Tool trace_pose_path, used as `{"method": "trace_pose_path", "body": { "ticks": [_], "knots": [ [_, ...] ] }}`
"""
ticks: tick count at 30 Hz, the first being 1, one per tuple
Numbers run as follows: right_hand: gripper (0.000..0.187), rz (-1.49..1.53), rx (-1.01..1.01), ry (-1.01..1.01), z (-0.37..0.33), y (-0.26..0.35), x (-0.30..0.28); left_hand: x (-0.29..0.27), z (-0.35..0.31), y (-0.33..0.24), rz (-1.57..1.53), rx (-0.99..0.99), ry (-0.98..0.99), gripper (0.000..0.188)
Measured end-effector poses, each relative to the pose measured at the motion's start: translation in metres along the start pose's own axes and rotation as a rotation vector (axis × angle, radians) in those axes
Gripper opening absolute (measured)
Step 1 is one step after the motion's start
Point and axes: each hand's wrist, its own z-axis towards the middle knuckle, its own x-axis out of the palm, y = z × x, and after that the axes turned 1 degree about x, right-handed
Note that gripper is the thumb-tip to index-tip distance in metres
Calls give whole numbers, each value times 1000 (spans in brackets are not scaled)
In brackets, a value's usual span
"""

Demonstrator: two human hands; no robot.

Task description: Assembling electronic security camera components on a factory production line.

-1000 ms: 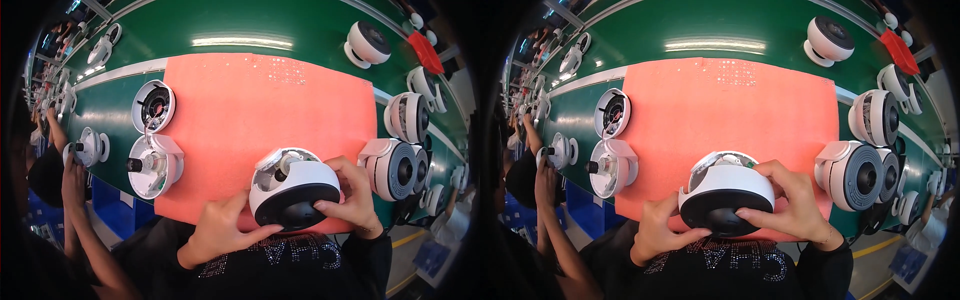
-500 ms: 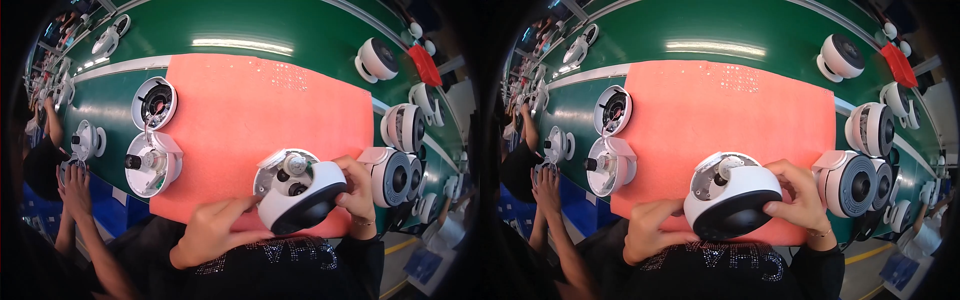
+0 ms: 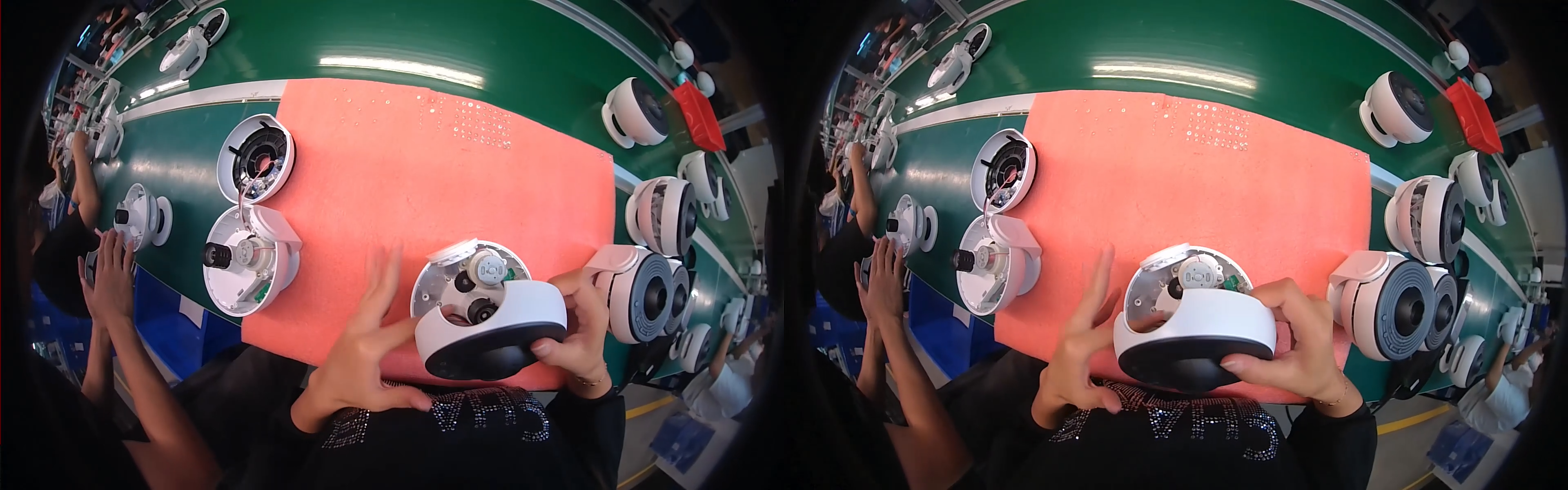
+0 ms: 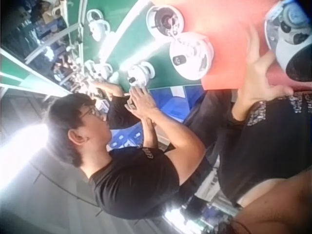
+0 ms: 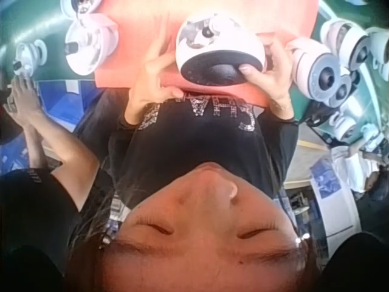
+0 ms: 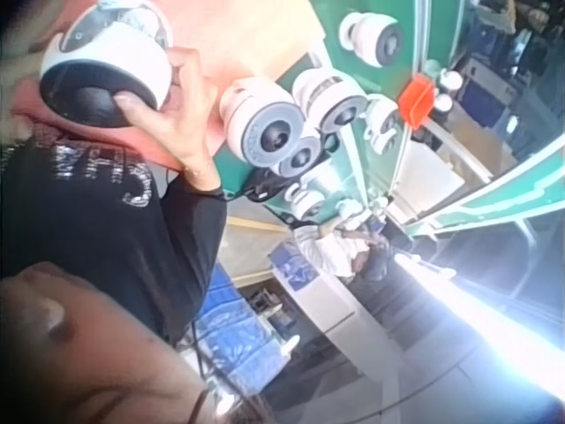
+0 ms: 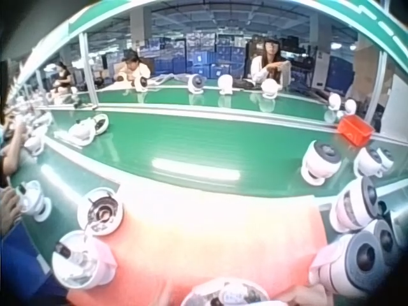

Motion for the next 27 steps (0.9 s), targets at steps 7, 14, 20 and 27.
{"method": "trace_pose_path", "body": {
  "ticks": [7, 14, 20, 27],
  "knots": [
    [33, -69, 179, 18, 20, 11, 1, 6, 6, -11, -142, -227, -377, 43],
    [33, -801, 67, 0, 33, 11, -5, -18, 35, -4, 23, -348, -64, 36],
    [38, -1008, 88, 79, 43, 5, -7, -26, 46, 2, 147, -389, 98, 44],
    [41, -962, 142, 142, 45, 3, -11, -28, 51, 9, 47, -392, 189, 44]
  ]
}}
